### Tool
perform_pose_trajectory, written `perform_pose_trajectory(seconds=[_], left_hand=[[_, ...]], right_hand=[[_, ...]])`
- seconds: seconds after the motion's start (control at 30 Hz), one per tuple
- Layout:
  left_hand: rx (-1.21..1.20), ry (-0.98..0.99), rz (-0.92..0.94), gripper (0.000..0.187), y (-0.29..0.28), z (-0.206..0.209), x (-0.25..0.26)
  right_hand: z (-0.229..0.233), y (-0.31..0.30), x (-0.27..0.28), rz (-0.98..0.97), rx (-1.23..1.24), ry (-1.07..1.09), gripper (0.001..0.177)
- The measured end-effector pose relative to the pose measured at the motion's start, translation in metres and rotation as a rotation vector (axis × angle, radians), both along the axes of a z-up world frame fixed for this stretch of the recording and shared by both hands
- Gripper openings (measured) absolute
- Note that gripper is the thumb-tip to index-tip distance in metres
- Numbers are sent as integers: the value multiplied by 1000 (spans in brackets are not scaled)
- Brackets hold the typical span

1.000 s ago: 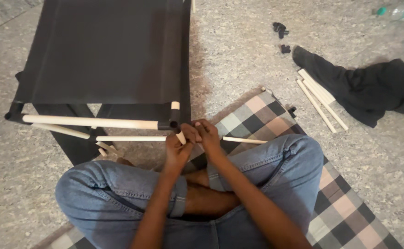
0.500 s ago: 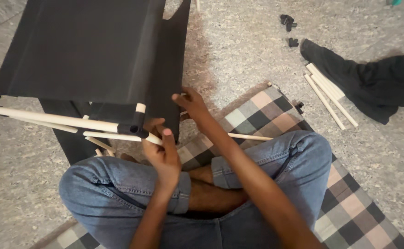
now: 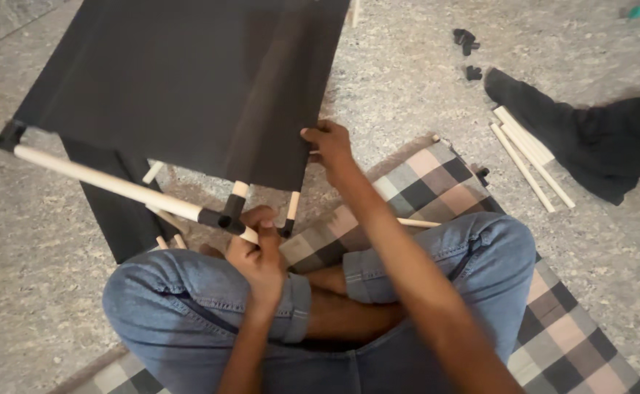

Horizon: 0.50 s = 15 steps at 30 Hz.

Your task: The person assembles a small folding chair by connecting wooden dowels with black plastic connectors and attaching a black fabric seat. They work on the floor, inserting dowels into the fabric sleeves and securing joints to form the frame.

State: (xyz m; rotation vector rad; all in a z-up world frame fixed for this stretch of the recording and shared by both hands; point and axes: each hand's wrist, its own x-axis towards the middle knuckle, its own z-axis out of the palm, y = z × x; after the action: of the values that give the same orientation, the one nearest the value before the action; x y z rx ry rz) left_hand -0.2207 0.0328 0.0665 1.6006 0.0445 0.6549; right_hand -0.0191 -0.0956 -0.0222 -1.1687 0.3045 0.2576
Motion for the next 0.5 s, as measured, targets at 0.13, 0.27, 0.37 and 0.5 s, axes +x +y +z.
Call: perform_pose_trajectory(seconds=[0.13, 0.27, 0.37, 0.5], left_hand=[[-163, 102, -128, 15, 11, 9, 11], [145, 66, -348, 25, 36, 24, 18], [117, 64, -413, 50, 58, 20, 7], [-548, 186, 29, 54, 51, -21, -26]], right_hand=[[-2, -8, -2, 8, 38, -55, 29], [11, -3, -7, -5, 62, -29, 36], [22, -3, -30, 79, 7, 31, 38], [24, -11, -84, 317, 12, 113, 32]])
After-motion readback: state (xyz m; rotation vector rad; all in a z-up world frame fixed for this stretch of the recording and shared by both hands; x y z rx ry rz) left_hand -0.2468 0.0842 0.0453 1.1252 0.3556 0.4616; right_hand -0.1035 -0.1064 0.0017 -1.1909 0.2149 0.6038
